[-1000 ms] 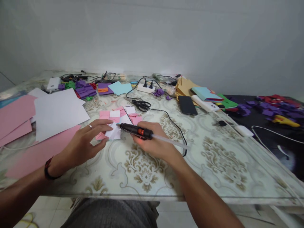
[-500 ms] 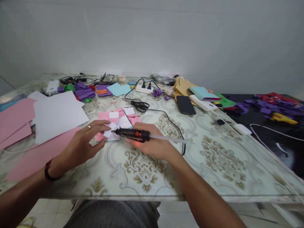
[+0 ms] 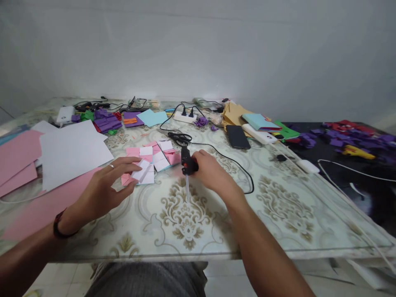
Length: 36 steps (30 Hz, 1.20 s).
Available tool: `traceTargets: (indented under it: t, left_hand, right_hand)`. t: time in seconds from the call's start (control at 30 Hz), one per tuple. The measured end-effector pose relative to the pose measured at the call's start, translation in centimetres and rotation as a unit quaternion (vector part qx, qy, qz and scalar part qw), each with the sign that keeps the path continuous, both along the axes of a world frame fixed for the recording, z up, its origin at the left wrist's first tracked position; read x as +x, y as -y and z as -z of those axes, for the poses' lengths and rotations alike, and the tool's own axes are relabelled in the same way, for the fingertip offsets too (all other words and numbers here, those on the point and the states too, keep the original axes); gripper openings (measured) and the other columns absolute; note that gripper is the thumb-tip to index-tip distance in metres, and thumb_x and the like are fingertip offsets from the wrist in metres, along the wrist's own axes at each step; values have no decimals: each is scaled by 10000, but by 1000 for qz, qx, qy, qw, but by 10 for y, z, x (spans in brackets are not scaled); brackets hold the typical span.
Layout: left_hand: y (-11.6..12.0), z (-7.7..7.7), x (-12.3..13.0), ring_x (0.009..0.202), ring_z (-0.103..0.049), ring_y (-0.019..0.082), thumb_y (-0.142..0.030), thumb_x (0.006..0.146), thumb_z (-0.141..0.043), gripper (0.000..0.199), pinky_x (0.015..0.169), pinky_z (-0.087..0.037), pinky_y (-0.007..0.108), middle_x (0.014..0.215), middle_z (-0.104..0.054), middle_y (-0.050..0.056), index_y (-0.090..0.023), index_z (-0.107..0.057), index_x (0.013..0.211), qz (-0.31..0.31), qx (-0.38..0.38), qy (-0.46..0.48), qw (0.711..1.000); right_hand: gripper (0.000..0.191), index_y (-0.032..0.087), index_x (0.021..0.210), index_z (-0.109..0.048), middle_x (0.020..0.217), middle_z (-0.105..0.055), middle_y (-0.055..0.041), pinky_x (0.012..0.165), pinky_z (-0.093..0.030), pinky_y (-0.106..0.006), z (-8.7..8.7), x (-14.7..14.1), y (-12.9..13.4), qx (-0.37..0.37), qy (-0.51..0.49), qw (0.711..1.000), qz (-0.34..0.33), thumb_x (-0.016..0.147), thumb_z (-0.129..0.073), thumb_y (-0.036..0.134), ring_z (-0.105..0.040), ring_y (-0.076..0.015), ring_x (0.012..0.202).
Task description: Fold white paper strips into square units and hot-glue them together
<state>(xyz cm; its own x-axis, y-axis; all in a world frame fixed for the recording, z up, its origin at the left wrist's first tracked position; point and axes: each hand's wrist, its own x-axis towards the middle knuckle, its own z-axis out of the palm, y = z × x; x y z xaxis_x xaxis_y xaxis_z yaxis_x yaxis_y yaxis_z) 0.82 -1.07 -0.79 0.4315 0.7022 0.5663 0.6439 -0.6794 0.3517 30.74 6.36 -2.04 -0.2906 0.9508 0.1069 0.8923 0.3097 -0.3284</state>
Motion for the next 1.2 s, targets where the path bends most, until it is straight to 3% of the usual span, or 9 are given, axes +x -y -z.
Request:
traceTargets:
  t: [0.1,0.2,0.3,0.37,0.43,0.6,0.9,1.07,1.2]
  left_hand:
    - [1,-1,-1,1196,-705,243,-88,916,-634,243,967,-603,377,1318,-709,124,-197,-641,1133,12,-37,15,999]
    - [3,-2,-1,1220,-692,233,-90,906,-664,265,938,-609,340,1352,-693,116,-201,-651,1146,28,-76,38,996]
    - [4,-4,1,1244,-676,233,-81,907,-663,273,927,-616,329,1351,-691,116,-205,-662,1150,48,-80,49,994]
    - [5,-4,3,1239,-678,229,-80,921,-647,267,920,-622,329,1341,-695,118,-209,-664,1154,66,-74,49,994]
    - [6,-3,5,1228,-684,220,-67,929,-628,280,921,-625,327,1346,-692,120,-211,-665,1165,80,-71,44,993]
    - [7,0,5,1265,-672,223,-76,935,-635,328,1045,-590,384,1356,-690,127,-217,-669,1230,105,-70,34,991]
    - [11,-14,1,1356,-633,265,-176,1015,-553,486,1096,-567,447,1460,-663,117,-269,-557,1492,173,-111,36,978]
    - [11,-13,0,1317,-664,250,-170,1064,-445,475,1079,-574,432,1446,-678,83,-291,-550,1511,149,-133,55,978]
    - [10,-11,3,1278,-690,219,-175,1063,-481,443,1067,-576,386,1407,-707,66,-286,-588,1479,145,-135,59,978]
  right_hand:
    - [172,165,863,-688,895,-686,-93,703,-464,-322,1,19,-9,-26,16,999,22,725,-788,191,-643,-242,789]
    - [334,147,1041,-718,1117,-710,-167,896,-510,-427,-3,28,-11,-26,16,999,30,734,-815,234,-671,-335,1034]
    - [374,165,1205,-674,1304,-657,-182,1042,-470,-498,-9,16,1,1,-105,994,-11,867,-718,318,-635,-341,1188]
    - [394,220,1307,-607,1207,-693,-119,948,-541,-441,-10,-2,15,-85,-270,954,-102,959,-625,403,-701,-258,1024]
    - [445,230,1377,-535,1108,-699,-82,874,-572,-390,-9,-23,28,-190,-385,884,-184,992,-593,443,-717,-209,926]
    - [439,200,1261,-584,887,-702,-11,775,-568,-297,2,-54,44,-306,-484,796,-198,908,-756,395,-705,-154,799]
    - [357,189,1085,-689,955,-751,-19,886,-569,-298,4,-56,43,-347,-553,732,-193,801,-873,300,-731,-150,894]
    - [360,190,1119,-694,1032,-710,-35,956,-602,-366,5,-57,44,-372,-587,689,-206,865,-820,412,-710,-164,961]
    - [295,190,1005,-690,930,-623,3,973,-631,-414,5,-60,45,-382,-601,680,-175,890,-788,443,-642,-133,882]
